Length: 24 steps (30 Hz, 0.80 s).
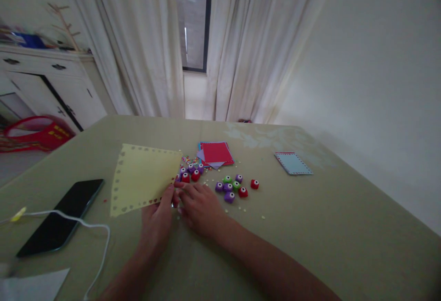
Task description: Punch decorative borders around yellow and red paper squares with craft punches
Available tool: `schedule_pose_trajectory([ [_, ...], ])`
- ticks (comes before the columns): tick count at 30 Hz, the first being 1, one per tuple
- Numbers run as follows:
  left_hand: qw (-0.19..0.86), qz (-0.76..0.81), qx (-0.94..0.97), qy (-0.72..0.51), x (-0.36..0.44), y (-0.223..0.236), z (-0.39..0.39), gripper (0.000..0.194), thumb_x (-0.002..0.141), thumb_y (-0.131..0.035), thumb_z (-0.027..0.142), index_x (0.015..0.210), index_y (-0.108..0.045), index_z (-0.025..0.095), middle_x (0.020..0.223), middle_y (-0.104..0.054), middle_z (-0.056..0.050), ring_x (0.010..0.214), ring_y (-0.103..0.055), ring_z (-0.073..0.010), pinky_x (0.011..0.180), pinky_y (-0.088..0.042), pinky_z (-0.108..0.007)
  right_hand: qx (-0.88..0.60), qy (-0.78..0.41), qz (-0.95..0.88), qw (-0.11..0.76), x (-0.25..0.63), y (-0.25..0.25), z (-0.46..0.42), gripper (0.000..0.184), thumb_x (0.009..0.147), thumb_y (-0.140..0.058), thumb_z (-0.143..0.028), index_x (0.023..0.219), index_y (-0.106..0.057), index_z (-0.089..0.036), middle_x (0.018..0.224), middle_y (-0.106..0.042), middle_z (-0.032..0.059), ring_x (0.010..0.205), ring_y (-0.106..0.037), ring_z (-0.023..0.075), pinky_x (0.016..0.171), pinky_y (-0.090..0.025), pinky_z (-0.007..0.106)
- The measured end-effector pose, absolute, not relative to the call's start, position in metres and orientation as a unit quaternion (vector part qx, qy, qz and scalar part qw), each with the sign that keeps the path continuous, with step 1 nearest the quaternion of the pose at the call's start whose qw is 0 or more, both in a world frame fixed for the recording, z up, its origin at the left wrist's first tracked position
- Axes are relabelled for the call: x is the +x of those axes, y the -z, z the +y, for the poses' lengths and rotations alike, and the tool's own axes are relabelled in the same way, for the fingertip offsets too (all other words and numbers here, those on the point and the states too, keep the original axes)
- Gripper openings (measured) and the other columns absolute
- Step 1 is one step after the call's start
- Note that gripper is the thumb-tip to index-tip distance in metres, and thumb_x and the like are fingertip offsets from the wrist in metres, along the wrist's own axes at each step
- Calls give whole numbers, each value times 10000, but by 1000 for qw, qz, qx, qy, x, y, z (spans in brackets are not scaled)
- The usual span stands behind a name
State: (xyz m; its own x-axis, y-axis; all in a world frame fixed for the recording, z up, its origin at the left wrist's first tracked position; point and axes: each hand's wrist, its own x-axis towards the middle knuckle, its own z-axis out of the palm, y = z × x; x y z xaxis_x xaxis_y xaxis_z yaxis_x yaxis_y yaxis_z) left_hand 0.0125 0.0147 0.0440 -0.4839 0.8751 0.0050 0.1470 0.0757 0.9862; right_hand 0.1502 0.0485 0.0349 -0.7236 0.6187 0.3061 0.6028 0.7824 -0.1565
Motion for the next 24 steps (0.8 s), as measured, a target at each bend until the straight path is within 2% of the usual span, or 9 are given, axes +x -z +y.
schedule_pose_trajectory([
  [2,335,614,379,-606,16,-43,16,453,993,-513,580,923,-729,188,755,-657,1,640,-602,-158,611,-521,-285,-345,-7,-923,169,162,-33,42,222,1008,-688,-271,1185,-662,-139,1269,-713,130,1130,-636,302,958,-565,428],
  [3,341,596,374,-623,18,-43,16,464,963,-495,593,862,-719,200,712,-635,7,590,-555,-149,567,-483,-275,-358,1,-918,169,171,-32,36,165,1004,-695,-244,1132,-674,-143,1222,-721,127,1091,-644,296,943,-569,424],
  [5,359,568,361,-647,23,-44,14,421,912,-545,584,806,-711,212,733,-661,2,558,-512,-134,537,-448,-265,-382,8,-908,174,190,-32,21,116,976,-710,-158,1089,-681,-152,1161,-722,119,1029,-652,283,900,-579,409],
  [8,408,525,341,-664,29,-41,9,347,887,-651,541,804,-729,214,818,-720,-12,566,-513,-129,542,-449,-259,-433,-30,-878,202,213,-31,0,153,926,-727,-90,1043,-678,-175,1108,-707,109,1007,-651,283,879,-587,408],
  [12,422,551,355,-626,35,-33,4,387,872,-699,588,808,-752,211,785,-740,-27,584,-557,-167,557,-475,-285,-445,-123,-856,232,222,-27,-9,399,905,-658,-33,1274,-641,-183,1263,-675,136,1132,-642,305,978,-581,457],
  [15,382,617,416,-549,36,-36,0,488,838,-691,687,659,-704,234,679,-697,-20,655,-631,-215,653,-519,-318,-435,-193,-841,256,221,-23,-5,493,907,-598,-16,1382,-609,-151,1314,-675,164,1181,-643,318,1030,-567,493],
  [20,364,658,476,-455,31,-44,-7,547,849,-640,729,556,-626,268,650,-696,-23,720,-707,-266,685,-544,-347,-458,-380,-691,411,225,-24,-3,545,867,-667,-88,1399,-635,-200,1226,-688,108,1057,-695,247,920,-615,389],
  [22,372,659,489,-435,31,-44,-9,548,837,-637,739,554,-644,270,687,-738,-41,761,-735,-283,710,-574,-361,-446,-431,-630,467,227,-26,-2,469,915,-672,-164,1376,-669,-248,1264,-651,93,1114,-677,233,942,-607,366],
  [24,375,669,485,-420,33,-41,-12,534,798,-646,764,614,-731,271,702,-767,-49,767,-753,-298,741,-605,-387,-432,-483,-577,498,229,-29,0,382,959,-683,-265,1341,-702,-271,1284,-627,87,1143,-666,234,947,-604,368],
])
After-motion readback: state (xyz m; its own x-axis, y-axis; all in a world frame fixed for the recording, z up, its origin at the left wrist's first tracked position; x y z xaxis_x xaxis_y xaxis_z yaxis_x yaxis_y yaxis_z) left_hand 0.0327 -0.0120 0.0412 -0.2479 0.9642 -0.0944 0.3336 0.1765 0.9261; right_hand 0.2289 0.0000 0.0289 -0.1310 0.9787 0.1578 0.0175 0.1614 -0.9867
